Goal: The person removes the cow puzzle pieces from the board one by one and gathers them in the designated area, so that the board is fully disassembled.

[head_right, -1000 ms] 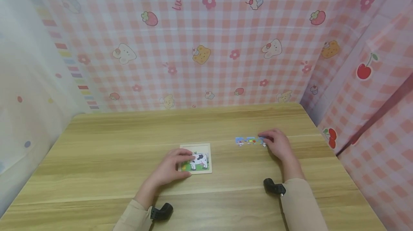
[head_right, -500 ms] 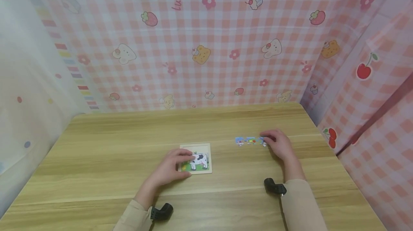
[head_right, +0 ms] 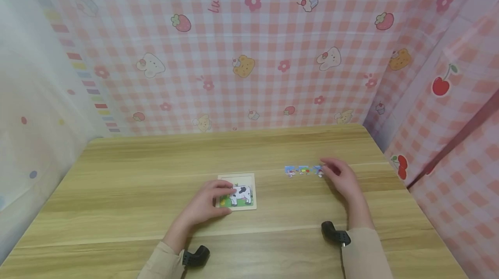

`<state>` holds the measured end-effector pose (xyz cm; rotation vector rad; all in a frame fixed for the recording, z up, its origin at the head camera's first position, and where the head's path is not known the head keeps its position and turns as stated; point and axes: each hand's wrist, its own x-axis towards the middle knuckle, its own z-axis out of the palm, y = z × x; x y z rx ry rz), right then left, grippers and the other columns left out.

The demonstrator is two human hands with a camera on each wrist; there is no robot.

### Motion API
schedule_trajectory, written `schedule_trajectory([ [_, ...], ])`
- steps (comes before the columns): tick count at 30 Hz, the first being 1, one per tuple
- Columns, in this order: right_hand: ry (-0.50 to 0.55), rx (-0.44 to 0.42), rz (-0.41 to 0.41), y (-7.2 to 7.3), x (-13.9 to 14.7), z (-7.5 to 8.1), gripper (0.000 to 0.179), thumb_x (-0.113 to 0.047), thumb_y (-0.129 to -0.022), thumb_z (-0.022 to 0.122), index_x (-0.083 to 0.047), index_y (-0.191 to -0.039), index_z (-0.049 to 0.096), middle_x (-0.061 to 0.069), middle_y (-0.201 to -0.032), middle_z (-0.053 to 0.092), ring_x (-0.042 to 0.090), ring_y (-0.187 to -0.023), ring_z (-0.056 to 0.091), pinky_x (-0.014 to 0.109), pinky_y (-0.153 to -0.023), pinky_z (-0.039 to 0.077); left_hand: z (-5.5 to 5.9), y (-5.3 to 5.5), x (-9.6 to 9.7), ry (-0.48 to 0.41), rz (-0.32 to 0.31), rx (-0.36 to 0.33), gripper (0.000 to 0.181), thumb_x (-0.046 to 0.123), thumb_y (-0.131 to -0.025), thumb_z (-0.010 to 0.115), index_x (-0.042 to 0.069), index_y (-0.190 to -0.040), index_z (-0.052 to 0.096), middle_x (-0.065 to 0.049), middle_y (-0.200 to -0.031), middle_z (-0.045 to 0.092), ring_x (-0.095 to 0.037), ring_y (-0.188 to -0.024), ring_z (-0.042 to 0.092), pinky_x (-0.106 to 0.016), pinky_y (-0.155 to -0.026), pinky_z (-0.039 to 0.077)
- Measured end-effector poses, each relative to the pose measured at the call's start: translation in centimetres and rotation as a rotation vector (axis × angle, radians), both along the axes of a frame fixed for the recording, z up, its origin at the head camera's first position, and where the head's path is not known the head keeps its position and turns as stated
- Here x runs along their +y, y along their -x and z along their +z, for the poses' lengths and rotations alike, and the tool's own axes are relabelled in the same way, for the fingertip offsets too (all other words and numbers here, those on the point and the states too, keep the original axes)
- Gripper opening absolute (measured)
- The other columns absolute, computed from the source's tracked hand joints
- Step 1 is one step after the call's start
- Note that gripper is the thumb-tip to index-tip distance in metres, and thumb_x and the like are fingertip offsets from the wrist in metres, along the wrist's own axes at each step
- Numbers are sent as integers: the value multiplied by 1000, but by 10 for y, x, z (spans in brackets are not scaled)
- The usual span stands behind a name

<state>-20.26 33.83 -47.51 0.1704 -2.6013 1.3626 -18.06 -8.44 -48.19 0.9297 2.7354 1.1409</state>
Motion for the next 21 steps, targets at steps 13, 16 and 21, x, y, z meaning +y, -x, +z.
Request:
schedule_trajectory([
  [13,-10,-40,-16,-11,-3,4,34,-9,-99,61,9,-128,59,16,-106,63,-3,-86,53,12,-72,45,-1,0,0,7,9,-5,47,15,-79,84,9,-123,71,-7,-133,58,-33,-129,43,-52,-109,34],
  [16,-18,-40,4,-14,-10,11,33,-8,-98,61,9,-127,59,18,-106,63,-1,-86,55,13,-72,46,-1,-1,0,4,10,-12,46,15,-79,84,9,-123,71,-7,-133,57,-33,-129,43,-52,-109,34],
  [21,-36,-33,45,-14,-22,13,33,-13,-98,63,5,-126,62,16,-107,65,3,-90,57,16,-78,47,0,-1,1,-11,15,-26,46,14,-79,84,9,-123,71,-7,-134,57,-32,-128,43,-51,-108,34],
])
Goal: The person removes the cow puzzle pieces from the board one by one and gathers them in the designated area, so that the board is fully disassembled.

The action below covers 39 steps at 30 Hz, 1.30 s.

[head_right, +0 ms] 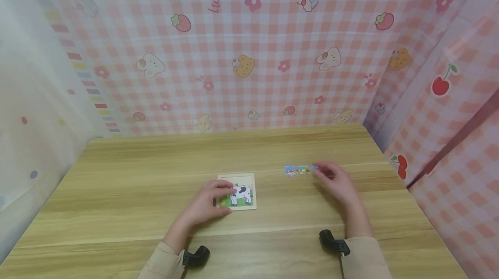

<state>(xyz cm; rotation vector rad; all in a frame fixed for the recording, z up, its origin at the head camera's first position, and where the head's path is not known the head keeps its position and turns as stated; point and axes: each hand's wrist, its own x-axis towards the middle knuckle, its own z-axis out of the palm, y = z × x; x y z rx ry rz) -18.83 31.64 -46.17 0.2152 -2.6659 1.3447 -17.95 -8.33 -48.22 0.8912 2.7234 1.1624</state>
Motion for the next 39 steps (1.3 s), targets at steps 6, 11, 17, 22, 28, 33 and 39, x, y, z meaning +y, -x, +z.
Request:
schedule_trajectory([
  [6,33,-24,79,2,-19,0,32,-14,-98,64,1,-126,63,13,-107,65,11,-93,58,21,-81,48,1,0,2,-23,7,-5,47,13,-77,84,9,-122,71,-6,-134,57,-32,-127,43,-51,-107,36],
  [11,63,-29,152,4,-39,-2,29,-13,-97,65,0,-123,65,9,-103,65,14,-91,59,23,-81,49,0,1,3,-61,1,8,52,14,-74,86,10,-123,70,-5,-139,55,-30,-129,41,-52,-107,35],
  [17,6,18,255,8,-66,-5,26,-9,-95,66,0,-120,67,4,-98,66,14,-88,59,26,-78,51,1,3,1,-130,22,8,54,11,-74,86,8,-125,69,-7,-139,55,-33,-131,40,-55,-109,33],
  [22,-10,1,327,10,-89,-6,26,-12,-94,68,-2,-119,68,1,-98,67,13,-88,60,27,-78,51,4,5,-5,-115,58,14,56,14,-76,84,5,-129,65,-12,-138,55,-37,-131,42,-57,-110,33],
  [28,-14,12,427,13,-117,-7,27,-12,-93,69,-2,-118,68,1,-97,67,16,-90,60,29,-80,51,8,10,-13,-29,68,5,62,20,-79,83,3,-134,60,-16,-143,51,-39,-133,41,-56,-112,30],
  [33,-57,27,466,14,-139,-4,25,-16,-94,69,-6,-117,69,-2,-97,66,13,-87,59,29,-78,52,11,13,-16,24,78,8,64,22,-80,83,1,-136,58,-16,-146,49,-39,-135,41,-54,-114,28],
  [39,-81,52,515,17,-160,-5,25,-16,-93,71,-6,-115,70,2,-99,66,11,-85,58,28,-75,51,12,12,-17,55,91,-22,68,26,-81,82,0,-138,56,-14,-150,46,-39,-140,34,-55,-116,24],
])
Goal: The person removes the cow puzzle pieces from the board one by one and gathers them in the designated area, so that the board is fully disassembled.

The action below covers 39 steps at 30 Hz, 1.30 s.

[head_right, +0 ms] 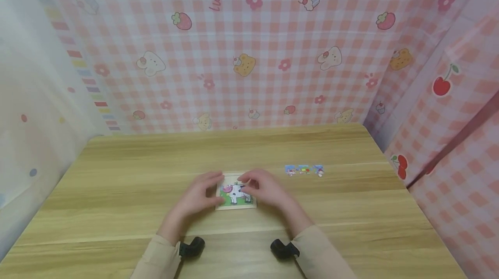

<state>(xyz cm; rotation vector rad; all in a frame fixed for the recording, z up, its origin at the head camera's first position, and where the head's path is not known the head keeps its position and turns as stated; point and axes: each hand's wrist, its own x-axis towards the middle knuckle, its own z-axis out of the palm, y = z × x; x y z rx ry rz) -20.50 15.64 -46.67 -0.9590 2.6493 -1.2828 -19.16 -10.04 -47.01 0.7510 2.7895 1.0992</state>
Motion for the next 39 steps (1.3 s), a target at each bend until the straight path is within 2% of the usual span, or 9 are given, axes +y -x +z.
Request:
schedule_trajectory([
  [5,-30,-15,-2,0,-12,2,27,-16,-91,72,-6,-116,70,3,-100,65,10,-84,57,26,-75,51,-2,-1,-1,15,-4,14,71,26,-80,82,-2,-139,54,-13,-150,46,-39,-141,33,-54,-116,23],
  [13,-74,42,33,2,-28,4,25,-13,-91,73,-4,-114,70,6,-97,65,18,-83,59,27,-73,51,-5,-1,-3,6,-5,14,74,27,-81,82,-4,-141,50,-15,-152,43,-41,-142,29,-56,-115,23],
  [24,-160,29,11,6,-44,1,25,-15,-91,73,-7,-115,70,0,-98,63,11,-81,55,26,-73,50,-5,-3,-4,8,-9,16,75,28,-82,81,-5,-141,49,-16,-153,41,-42,-143,28,-58,-115,23],
  [39,-219,34,-5,8,-50,-1,24,-14,-89,75,-9,-112,71,2,-104,62,12,-85,55,29,-77,50,-8,-2,-5,2,-23,18,78,27,-82,82,-6,-143,47,-16,-154,40,-42,-144,25,-57,-116,22],
])
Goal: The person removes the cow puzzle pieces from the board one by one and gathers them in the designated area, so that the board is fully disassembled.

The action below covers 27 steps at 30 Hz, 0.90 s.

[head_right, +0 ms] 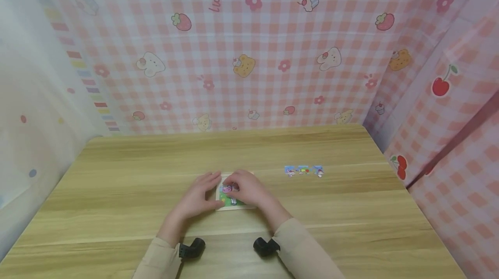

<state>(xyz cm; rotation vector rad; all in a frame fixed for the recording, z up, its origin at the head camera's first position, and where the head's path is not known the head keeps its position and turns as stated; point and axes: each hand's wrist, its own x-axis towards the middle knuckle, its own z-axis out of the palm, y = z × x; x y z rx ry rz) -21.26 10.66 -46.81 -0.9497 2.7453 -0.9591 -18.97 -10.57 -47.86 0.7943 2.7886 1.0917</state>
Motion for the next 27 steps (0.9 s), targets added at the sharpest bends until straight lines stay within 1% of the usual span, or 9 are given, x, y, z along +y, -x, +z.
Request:
schedule_trajectory([
  [9,-23,-22,-10,-1,-2,1,23,-15,-90,74,-12,-113,71,2,-107,62,14,-88,55,34,-82,49,-1,0,1,-6,16,-1,78,28,-81,83,-6,-142,48,-16,-153,41,-41,-144,27,-56,-116,23],
  [15,-26,-21,-10,-1,-2,1,23,-15,-90,74,-11,-112,72,2,-106,62,14,-89,55,35,-83,49,1,-1,1,0,15,0,77,27,-81,83,-6,-142,49,-16,-153,41,-41,-143,27,-55,-116,23],
  [22,-33,-20,-10,-2,-3,3,22,-14,-90,74,-11,-112,72,3,-107,63,16,-91,56,37,-85,49,1,0,1,19,18,0,78,29,-81,83,-3,-143,48,-13,-153,41,-39,-144,26,-53,-117,22],
  [27,-42,-11,-14,-2,-4,2,22,-14,-90,74,-11,-112,72,2,-106,63,16,-91,56,36,-84,49,0,0,0,12,11,7,78,29,-81,83,-4,-142,49,-15,-153,42,-40,-144,27,-53,-117,22],
])
